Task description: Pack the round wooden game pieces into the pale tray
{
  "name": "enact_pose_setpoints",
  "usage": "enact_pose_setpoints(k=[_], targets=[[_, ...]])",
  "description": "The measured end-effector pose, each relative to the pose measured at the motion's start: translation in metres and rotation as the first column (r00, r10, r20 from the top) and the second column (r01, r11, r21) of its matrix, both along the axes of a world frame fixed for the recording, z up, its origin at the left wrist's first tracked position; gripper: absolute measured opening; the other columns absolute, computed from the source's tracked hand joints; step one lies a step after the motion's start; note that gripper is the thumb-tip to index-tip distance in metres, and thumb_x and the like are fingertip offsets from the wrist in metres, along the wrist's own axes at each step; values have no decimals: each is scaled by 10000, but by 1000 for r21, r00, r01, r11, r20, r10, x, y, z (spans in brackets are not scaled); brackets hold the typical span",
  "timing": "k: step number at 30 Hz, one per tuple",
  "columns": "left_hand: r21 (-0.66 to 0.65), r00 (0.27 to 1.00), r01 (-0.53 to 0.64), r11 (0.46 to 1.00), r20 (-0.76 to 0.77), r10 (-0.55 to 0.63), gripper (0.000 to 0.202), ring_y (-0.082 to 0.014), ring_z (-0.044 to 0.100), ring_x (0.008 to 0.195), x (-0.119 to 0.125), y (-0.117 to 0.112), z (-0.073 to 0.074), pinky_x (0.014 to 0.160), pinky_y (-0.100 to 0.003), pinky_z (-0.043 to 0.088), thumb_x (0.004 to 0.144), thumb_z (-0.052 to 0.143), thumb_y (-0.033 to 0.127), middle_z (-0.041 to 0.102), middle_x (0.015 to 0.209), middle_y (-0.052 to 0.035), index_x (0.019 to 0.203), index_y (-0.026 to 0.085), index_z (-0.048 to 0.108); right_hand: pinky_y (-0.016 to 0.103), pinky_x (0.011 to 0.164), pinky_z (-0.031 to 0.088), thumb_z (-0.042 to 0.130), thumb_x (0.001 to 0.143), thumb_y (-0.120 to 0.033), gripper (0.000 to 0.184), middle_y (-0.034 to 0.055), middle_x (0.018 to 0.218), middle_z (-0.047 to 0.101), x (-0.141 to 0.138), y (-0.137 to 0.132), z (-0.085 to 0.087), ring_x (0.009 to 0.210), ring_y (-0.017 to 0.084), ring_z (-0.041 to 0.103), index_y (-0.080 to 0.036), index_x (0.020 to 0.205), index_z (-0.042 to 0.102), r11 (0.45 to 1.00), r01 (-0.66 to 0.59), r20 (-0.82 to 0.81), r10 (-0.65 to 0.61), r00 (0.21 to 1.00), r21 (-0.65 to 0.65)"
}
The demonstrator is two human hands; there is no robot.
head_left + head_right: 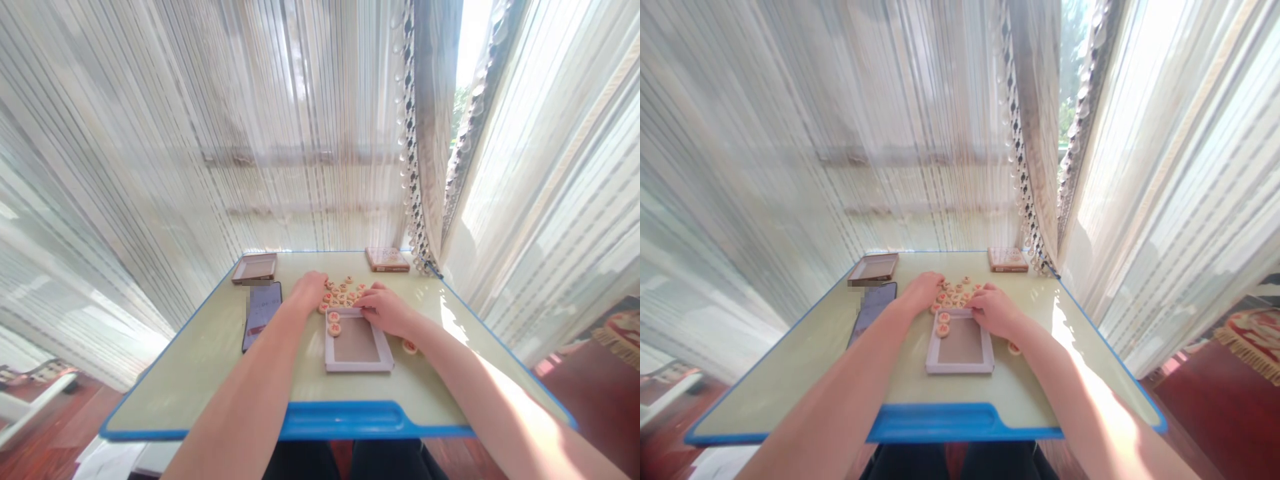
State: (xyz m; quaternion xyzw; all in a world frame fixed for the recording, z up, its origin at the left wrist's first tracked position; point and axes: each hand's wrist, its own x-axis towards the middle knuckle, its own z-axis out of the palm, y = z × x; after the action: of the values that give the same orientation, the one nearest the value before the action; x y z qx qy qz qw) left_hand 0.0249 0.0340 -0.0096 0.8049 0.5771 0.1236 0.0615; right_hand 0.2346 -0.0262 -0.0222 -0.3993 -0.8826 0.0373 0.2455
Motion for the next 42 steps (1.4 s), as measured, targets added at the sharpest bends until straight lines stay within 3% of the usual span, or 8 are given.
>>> enact_pose_setpoints(k=[7,10,17,22,28,31,37,42], targets=[[153,997,-57,986,-37,64,301,-223,534,1021,3,-6,11,881,-307,414,804,459,213,620,1038,-106,1064,165,601,331,844,422,515,752,-144,279,46,906,667,2,0,2,883,202,519,-225,940,704,999,3,-20,-4,1000,-41],[88,991,-1,996,132,-11,397,-199,558,982,6,-11,20,878,-280,425,751,545,276,623,1075,-77,1131,165,572,351,872,413,535,748,-175,282,64,947,635,3,-3,5,929,211,515,-214,986,681,1000,26,-47,-27,999,-13],[-105,893,227,968,420,-163,332,-161,604,779,22,-35,33,649,-234,472,669,598,392,656,855,-22,921,178,634,339,852,423,499,814,-267,298,67,975,584,0,-6,8,942,196,529,-232,1089,606,993,103,-238,-85,967,63],[-60,886,246,967,419,-199,308,-134,585,695,28,-38,29,594,-219,446,653,611,388,640,779,-10,871,170,616,306,763,453,477,821,-281,252,50,930,639,-5,-7,9,845,176,581,-222,1018,623,990,111,-344,-135,929,-88],[38,881,258,965,402,-251,252,-128,566,684,32,-40,26,596,-228,427,664,602,366,623,756,4,838,184,609,298,686,467,544,766,-362,236,37,809,683,-10,-5,14,730,171,611,-184,886,640,901,66,-540,-315,781,-429],[62,862,256,965,436,-257,223,-122,554,662,34,-44,26,578,-223,418,661,605,344,608,726,11,810,181,582,279,628,467,616,704,-360,239,33,761,674,-13,-4,15,662,153,606,-171,850,602,832,-55,-666,-401,628,-553],[115,842,275,954,450,-297,242,-105,508,590,39,-47,25,529,-213,372,660,612,350,549,646,46,817,197,510,271,641,473,742,577,-278,333,4,702,656,-15,-6,18,645,142,615,-196,817,526,748,-340,-818,-481,314,-570],[140,857,272,952,415,-306,213,-89,464,551,42,-51,25,502,-204,333,682,590,336,518,623,60,816,204,489,249,666,473,757,576,-235,293,6,713,650,-16,-11,24,682,128,612,-186,766,539,703,-428,-824,-477,307,-567]])
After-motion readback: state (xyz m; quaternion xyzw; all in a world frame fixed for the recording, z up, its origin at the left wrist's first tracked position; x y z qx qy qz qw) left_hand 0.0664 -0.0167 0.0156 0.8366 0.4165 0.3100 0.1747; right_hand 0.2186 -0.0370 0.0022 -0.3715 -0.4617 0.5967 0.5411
